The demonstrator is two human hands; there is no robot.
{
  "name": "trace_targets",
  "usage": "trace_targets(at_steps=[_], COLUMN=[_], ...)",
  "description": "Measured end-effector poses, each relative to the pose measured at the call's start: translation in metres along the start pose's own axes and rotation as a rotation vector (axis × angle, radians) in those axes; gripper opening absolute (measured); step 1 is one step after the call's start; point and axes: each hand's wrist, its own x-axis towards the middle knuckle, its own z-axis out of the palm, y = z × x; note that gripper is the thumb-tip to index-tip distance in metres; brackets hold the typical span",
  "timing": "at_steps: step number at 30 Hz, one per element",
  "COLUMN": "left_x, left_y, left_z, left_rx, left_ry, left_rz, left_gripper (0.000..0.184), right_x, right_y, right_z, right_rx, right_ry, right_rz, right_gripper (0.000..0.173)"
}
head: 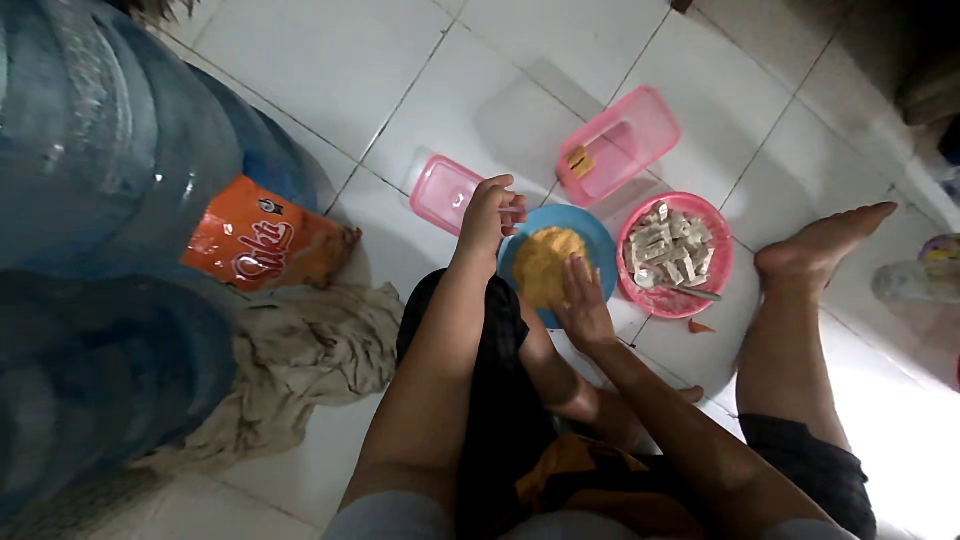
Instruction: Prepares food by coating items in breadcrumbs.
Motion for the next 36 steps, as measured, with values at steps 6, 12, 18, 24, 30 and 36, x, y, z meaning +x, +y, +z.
trace_targets(at_steps=[6,12,18,24,30,36], left_x=[0.001,0.001,0.002,0.001,0.0,0.001], left_y=[0.0,-0.002,-0.002,-0.001,-0.001,-0.002], left_z=[0.001,-0.001,-0.001,0.0,-0.001,-0.001], left_rx=[0.001,-0.003,0.009,-0.004,-0.011,-0.003], left_ry=[0.004,0.007,-0.004,-0.001,0.007,-0.002], left_rz=[-0.021,-0.015,-0.011,-0.016,-0.012,-0.003], left_gripper=[0.042,0.042,0.043,0.043,0.042,0.043], right_x=[0.05,0.076,0.08,0.069,0.029,0.018], right_y=[-0.009,-0.028,-0.03,0.0,-0.003,0.002], right_z=[-0.033,-0.025,-0.048,-0.063,-0.037,-0.017], right_rx=[0.104,-0.174,0.154,0.521,-0.111,-0.146], right_ry=[-0.04,-0.116,-0.153,-0.199,-0.047,-0.039], right_rz=[0.329,0.262,0.451,0.491,0.083,-0.004], right_gripper=[0.065,0.049,0.047,0.055,0.057,0.054])
